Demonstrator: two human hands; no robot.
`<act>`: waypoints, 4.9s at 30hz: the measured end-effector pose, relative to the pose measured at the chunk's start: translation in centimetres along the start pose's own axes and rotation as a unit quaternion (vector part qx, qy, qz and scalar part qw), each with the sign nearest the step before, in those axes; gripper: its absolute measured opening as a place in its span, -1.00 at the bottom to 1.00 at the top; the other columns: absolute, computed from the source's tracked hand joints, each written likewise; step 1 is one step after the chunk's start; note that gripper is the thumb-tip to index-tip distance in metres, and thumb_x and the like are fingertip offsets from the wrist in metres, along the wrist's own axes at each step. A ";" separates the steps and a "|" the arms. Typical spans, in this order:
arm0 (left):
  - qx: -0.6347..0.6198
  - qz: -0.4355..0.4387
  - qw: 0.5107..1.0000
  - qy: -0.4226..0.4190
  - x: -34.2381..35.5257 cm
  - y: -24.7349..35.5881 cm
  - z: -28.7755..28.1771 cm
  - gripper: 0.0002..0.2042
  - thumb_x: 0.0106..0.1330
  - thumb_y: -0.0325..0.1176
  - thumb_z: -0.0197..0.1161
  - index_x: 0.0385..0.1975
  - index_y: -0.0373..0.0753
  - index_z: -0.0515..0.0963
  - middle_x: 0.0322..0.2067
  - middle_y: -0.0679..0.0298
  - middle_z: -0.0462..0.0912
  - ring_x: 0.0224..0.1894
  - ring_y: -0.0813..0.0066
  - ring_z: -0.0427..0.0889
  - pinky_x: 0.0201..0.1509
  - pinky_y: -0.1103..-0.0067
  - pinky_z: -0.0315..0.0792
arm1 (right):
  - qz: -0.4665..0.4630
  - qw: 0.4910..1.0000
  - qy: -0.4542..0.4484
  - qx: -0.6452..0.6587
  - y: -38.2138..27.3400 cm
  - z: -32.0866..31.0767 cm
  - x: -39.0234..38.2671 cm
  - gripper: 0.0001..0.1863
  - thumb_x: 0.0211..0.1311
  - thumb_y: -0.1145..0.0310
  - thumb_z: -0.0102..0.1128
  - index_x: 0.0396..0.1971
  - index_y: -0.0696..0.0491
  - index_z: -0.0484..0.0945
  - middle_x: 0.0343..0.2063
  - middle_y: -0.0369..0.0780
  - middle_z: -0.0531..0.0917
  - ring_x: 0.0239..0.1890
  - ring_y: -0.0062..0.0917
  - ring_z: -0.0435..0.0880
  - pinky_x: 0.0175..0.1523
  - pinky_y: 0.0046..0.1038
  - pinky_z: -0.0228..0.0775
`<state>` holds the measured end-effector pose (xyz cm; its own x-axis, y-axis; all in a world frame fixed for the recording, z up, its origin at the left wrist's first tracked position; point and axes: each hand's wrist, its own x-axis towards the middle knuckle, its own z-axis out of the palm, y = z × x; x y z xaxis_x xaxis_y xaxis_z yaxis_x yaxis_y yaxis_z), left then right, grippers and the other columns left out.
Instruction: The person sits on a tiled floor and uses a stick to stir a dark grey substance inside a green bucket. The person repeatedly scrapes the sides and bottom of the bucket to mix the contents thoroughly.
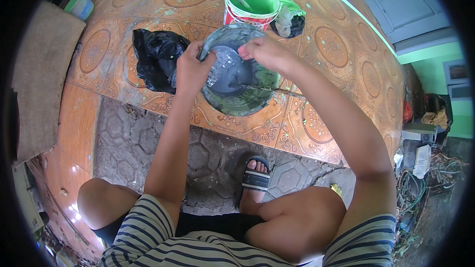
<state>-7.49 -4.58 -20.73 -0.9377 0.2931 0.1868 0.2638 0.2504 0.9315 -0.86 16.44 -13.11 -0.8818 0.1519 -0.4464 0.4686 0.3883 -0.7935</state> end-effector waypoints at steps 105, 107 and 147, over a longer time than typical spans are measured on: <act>-0.025 -0.007 0.999 -0.046 0.7 1.0 0.8 -0.68 0.32 -0.42 0.42 -0.02 -0.48 0.64 -0.26 0.22 0.78 -0.28 0.64 0.65 -0.13 0.61 0.53 | -0.074 0.872 0.166 -0.454 7.2 5.7 -12.0 -0.62 0.22 0.62 0.15 0.07 0.29 0.53 -0.13 0.04 0.61 -0.25 -0.13 0.80 -0.24 -0.21 0.70; -0.025 -0.009 0.999 -0.047 0.8 1.3 0.8 -0.68 0.31 -0.41 0.43 -0.02 -0.48 0.64 -0.25 0.21 0.78 -0.27 0.63 0.66 -0.12 0.61 0.54 | -0.066 0.870 0.176 -0.455 7.1 5.4 -11.8 -0.61 0.21 0.62 0.15 0.07 0.30 0.53 -0.11 0.05 0.61 -0.24 -0.11 0.80 -0.23 -0.19 0.70; -0.020 -0.014 0.998 -0.062 0.8 1.4 0.7 -0.69 0.36 -0.43 0.44 0.00 -0.49 0.61 -0.20 0.22 0.78 -0.20 0.64 0.69 -0.07 0.64 0.53 | -0.064 0.875 0.161 -0.452 7.6 5.0 -11.7 -0.65 0.23 0.63 0.13 0.04 0.29 0.52 -0.16 0.04 0.62 -0.23 -0.08 0.79 -0.17 -0.16 0.70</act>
<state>-7.76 -3.35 -19.51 -0.9085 0.3996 0.1219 0.2260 0.2249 0.9478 13.28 13.08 -15.94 -0.9615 0.2465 -0.1219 0.2601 0.9590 -0.1123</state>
